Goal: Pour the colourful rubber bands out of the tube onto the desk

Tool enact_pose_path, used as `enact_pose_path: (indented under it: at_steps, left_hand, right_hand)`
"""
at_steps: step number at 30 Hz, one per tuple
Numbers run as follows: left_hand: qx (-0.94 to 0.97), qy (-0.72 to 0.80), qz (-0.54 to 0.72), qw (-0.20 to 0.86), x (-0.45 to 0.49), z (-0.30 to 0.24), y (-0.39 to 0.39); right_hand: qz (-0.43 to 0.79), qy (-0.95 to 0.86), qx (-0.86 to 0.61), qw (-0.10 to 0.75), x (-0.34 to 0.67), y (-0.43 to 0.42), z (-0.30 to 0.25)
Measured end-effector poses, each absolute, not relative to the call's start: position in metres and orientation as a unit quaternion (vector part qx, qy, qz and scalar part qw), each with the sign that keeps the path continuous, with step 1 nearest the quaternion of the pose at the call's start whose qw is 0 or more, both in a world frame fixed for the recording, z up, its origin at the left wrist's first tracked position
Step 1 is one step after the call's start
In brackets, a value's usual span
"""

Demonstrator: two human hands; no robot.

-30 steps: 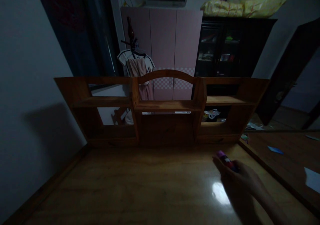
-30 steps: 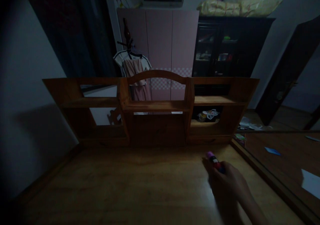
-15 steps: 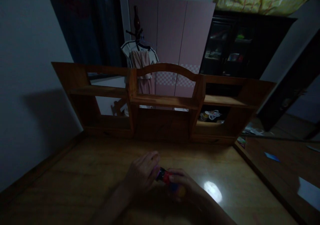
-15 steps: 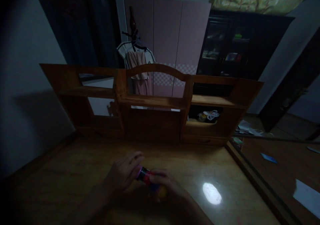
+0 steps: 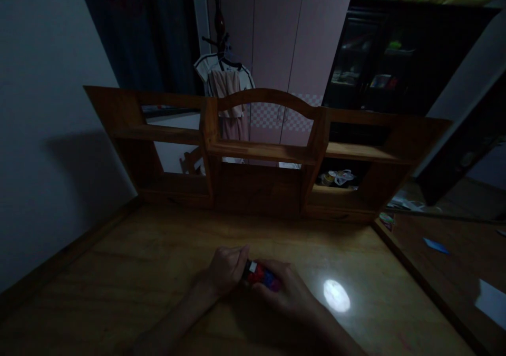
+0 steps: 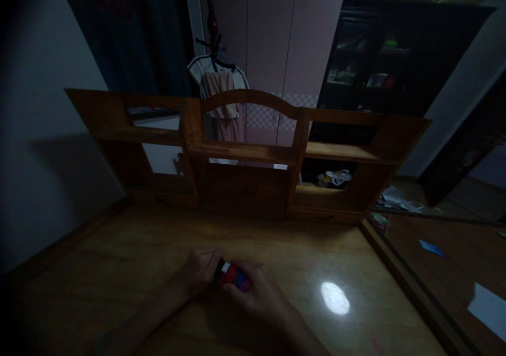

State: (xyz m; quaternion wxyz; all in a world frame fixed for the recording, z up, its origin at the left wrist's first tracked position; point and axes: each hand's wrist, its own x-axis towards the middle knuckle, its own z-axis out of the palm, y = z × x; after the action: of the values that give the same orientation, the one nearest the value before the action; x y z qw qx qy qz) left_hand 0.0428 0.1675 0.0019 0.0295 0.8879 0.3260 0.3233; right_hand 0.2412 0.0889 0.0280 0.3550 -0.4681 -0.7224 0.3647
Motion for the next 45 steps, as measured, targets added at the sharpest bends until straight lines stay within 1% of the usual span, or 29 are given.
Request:
enact_pose_path:
  at_steps: [3,7,11,13,17,20,25,27,30,34,36,39,41,45]
  left_hand:
    - [0.884,0.38,0.268,0.054,0.045,-0.008,0.169]
    - [0.877,0.409,0.25,0.04,0.043,-0.02,0.173]
    - [0.863,0.423,0.247,0.126,0.044,-0.01,0.172]
    - [0.867,0.406,0.243,0.159,0.047,0.0,0.17]
    - [0.885,0.359,0.257,0.145,0.055,0.014,0.165]
    - [0.871,0.389,0.26,0.147,0.055,0.012,0.165]
    - [0.864,0.433,0.213,0.145,0.045,0.001,0.169]
    - [0.852,0.434,0.234,0.177,0.043,0.0,0.17]
    - [0.807,0.421,0.315,0.268,0.044,0.004,0.169]
    - [0.748,0.361,0.421,0.366,0.047,0.016,0.168]
    - [0.728,0.324,0.421,0.433,0.048,0.019,0.168]
    - [0.704,0.274,0.406,0.513,0.048,0.017,0.17]
    - [0.695,0.268,0.411,0.526,0.049,0.012,0.173]
    - [0.693,0.306,0.405,0.512,0.048,0.004,0.179]
  right_hand:
    - [0.279,-0.771,-0.465,0.333,0.246,0.086,0.033]
    - [0.227,-0.796,-0.472,0.302,0.249,0.087,0.03]
    - [0.216,-0.793,-0.484,0.301,0.249,0.09,0.022]
    - [0.214,-0.79,-0.486,0.307,0.249,0.092,0.019]
    - [0.204,-0.793,-0.486,0.305,0.249,0.094,0.017]
    - [0.192,-0.801,-0.482,0.299,0.248,0.093,0.018]
    - [0.178,-0.817,-0.465,0.292,0.244,0.092,0.013]
    - [0.171,-0.816,-0.466,0.297,0.243,0.093,0.009]
    - [0.167,-0.801,-0.478,0.321,0.245,0.095,0.008]
    - [0.2,-0.742,-0.503,0.396,0.248,0.098,0.011]
    - [0.233,-0.706,-0.516,0.426,0.25,0.1,0.013]
    - [0.278,-0.667,-0.532,0.441,0.252,0.103,0.015]
    - [0.284,-0.664,-0.53,0.444,0.253,0.103,0.016]
    - [0.247,-0.692,-0.524,0.431,0.255,0.102,0.017]
